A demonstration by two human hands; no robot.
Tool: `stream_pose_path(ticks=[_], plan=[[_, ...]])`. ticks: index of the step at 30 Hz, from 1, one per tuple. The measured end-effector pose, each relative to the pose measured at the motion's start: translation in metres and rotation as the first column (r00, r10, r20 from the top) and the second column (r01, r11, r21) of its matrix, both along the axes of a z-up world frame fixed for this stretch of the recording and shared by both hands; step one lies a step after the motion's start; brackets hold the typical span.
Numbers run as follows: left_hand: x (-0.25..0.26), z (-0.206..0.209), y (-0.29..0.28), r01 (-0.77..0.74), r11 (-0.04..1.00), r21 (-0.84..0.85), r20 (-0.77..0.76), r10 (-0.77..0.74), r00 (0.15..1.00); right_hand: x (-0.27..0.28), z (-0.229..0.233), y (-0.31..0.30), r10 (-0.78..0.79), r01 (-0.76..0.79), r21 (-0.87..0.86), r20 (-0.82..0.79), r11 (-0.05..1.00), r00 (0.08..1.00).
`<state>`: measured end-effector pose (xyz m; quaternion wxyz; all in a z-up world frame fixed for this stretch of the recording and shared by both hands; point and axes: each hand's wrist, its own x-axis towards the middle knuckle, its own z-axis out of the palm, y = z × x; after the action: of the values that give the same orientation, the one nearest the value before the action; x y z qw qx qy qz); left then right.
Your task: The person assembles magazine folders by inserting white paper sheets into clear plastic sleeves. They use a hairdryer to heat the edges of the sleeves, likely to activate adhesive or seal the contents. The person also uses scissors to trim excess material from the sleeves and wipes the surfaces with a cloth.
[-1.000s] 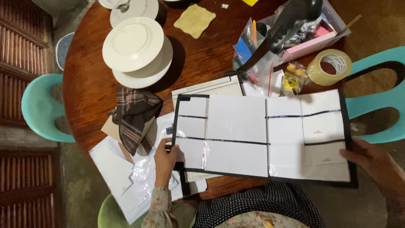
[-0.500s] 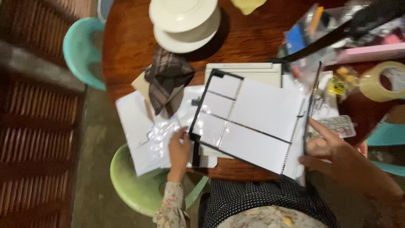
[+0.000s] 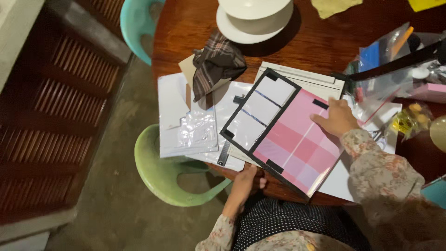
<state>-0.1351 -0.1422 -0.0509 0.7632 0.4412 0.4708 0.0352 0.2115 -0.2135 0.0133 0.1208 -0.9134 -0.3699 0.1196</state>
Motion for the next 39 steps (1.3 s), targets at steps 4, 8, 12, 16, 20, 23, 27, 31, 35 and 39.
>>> stream_pose_path(ticks=[4,8,12,16,20,23,27,31,35,39], plan=[[0.012,-0.009,-0.003,-0.243,0.938,0.248,-0.02,0.256,0.967,-0.006,-0.011,-0.024,-0.058,0.015,-0.147,-0.295,0.989,0.954],[-0.005,0.023,0.021,-0.618,0.778,-0.114,0.095,0.628,0.773,-0.03,-0.013,-0.047,-0.166,0.103,-0.131,-0.795,0.986,0.583],[-0.011,0.047,0.034,-0.499,0.814,0.297,0.205,0.456,0.866,-0.066,-0.006,-0.068,0.153,0.38,0.263,-0.943,0.887,0.296],[-0.012,0.074,0.05,-0.439,0.827,0.352,0.314,0.338,0.888,-0.054,0.0,-0.064,0.181,0.607,0.254,-0.967,0.753,0.18],[0.008,0.094,0.068,-0.357,0.842,0.404,0.367,0.208,0.907,-0.051,0.017,-0.058,0.121,0.472,0.444,-0.813,0.762,0.57],[0.019,0.108,0.08,-0.316,0.868,0.383,0.336,0.188,0.923,-0.067,0.039,-0.051,0.199,0.505,0.574,-0.764,0.644,0.614],[0.036,0.11,0.101,-0.21,0.899,0.383,0.242,0.122,0.963,-0.064,0.027,-0.042,0.16,0.596,0.57,-0.785,0.566,0.599],[0.053,0.072,0.148,0.161,0.882,0.442,-0.065,-0.147,0.987,-0.008,-0.039,-0.014,-0.085,0.536,0.466,-0.694,0.704,0.715],[0.082,0.014,0.22,0.539,0.332,0.774,-0.511,-0.176,0.842,0.035,-0.091,0.0,-0.091,0.121,0.353,-0.101,0.928,0.991],[0.131,0.021,0.309,0.192,0.083,0.978,-0.192,-0.005,0.981,0.012,-0.094,-0.01,-0.183,0.197,0.235,-0.082,0.952,0.98]])
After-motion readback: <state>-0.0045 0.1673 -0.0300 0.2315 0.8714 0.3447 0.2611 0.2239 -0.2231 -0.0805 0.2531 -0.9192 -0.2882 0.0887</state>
